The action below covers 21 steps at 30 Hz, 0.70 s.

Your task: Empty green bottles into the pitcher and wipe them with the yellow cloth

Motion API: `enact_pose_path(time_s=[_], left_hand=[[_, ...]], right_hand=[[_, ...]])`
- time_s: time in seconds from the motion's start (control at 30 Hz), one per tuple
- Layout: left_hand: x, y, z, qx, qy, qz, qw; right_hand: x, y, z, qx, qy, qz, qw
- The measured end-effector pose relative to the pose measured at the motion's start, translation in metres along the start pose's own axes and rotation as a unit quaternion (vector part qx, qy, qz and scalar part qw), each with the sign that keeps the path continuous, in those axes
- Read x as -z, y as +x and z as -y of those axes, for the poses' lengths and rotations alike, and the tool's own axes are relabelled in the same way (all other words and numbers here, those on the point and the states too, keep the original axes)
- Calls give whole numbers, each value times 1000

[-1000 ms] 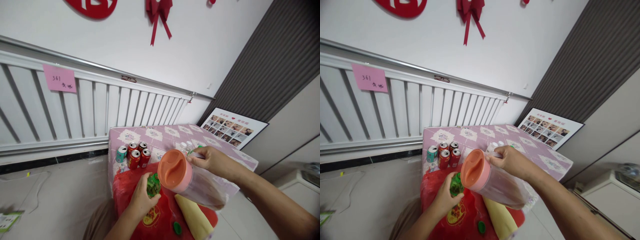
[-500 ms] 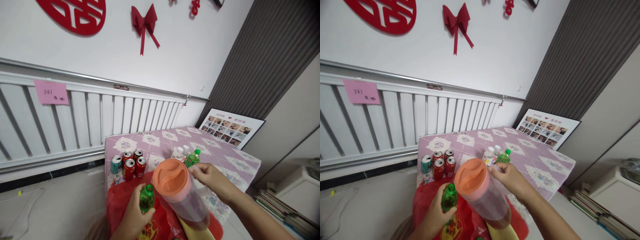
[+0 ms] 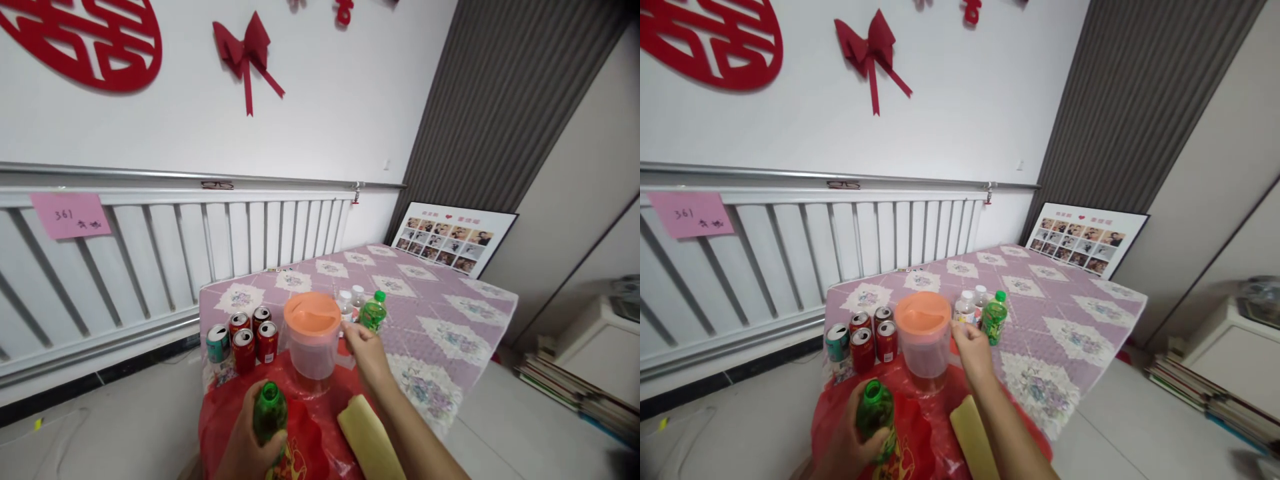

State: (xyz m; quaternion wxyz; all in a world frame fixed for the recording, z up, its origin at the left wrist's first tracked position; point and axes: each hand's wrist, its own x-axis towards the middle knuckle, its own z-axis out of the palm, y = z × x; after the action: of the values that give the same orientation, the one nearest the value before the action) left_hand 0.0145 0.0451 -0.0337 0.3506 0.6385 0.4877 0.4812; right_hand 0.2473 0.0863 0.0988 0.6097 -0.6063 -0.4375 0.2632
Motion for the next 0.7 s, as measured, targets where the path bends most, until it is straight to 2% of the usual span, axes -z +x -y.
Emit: enact_pose_path(time_s=[0.13, 0.33, 0.43, 0.6, 0.7], left_hand=[[1, 3, 11, -9, 22, 24, 999], [2, 5, 20, -26, 16, 8, 1000], [5, 3, 17, -3, 42, -12, 999], [7, 0, 7, 28, 57, 27, 998], [6, -1, 4, 40, 51, 22, 998]], right_hand=[[-18, 0, -28, -4, 25, -18, 1000], [-30, -5, -57, -9, 43, -18, 999], [-29, -11, -64, -18, 43, -5, 999], [-20, -15, -65, -21, 22, 32, 999], [-6, -19, -60, -16, -4, 52, 999]])
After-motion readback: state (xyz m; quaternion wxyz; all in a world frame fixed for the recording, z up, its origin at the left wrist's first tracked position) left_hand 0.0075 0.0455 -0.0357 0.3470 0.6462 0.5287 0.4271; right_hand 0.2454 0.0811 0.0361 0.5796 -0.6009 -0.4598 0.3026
